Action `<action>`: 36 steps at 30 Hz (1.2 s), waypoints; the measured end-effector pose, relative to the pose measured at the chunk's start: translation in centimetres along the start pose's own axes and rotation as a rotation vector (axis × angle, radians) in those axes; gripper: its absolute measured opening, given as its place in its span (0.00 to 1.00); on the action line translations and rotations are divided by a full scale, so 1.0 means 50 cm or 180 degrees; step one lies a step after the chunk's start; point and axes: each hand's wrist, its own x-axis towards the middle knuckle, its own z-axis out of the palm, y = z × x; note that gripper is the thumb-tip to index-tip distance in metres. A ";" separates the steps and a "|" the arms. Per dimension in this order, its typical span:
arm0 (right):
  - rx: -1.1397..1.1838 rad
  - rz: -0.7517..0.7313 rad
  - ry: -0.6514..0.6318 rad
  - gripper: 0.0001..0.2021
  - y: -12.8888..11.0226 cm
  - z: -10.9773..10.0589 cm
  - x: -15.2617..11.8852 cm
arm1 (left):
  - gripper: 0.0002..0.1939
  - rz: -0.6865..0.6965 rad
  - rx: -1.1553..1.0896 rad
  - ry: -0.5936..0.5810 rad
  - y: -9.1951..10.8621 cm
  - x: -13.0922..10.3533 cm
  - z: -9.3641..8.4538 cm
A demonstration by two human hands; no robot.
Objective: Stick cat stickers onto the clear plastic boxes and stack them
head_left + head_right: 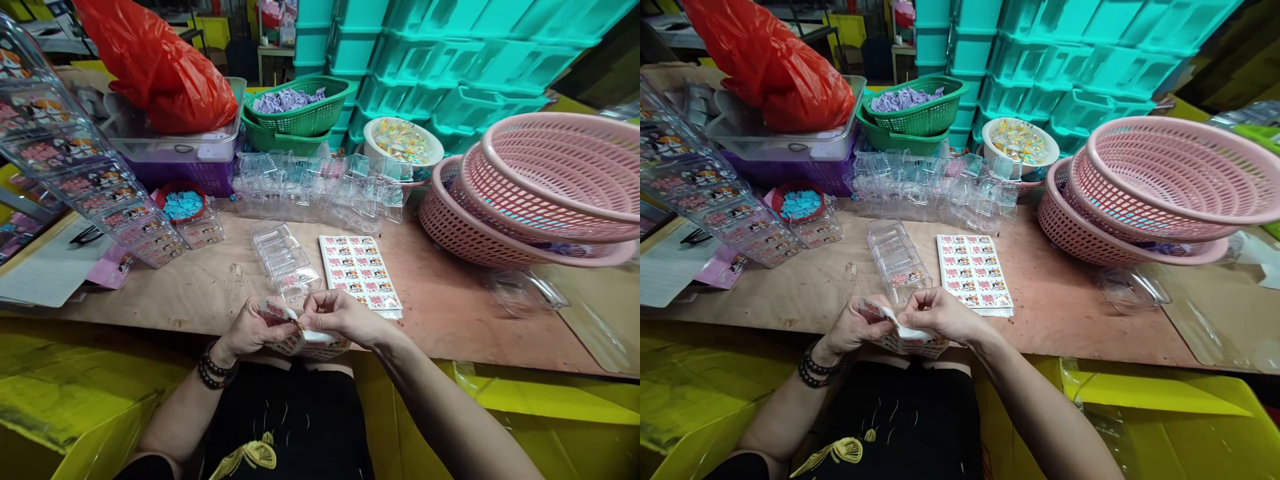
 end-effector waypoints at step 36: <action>-0.3210 -0.2702 0.0886 0.48 0.064 -0.014 -0.068 | 0.21 -0.1867 -0.0921 -0.0593 0.008 0.027 -0.039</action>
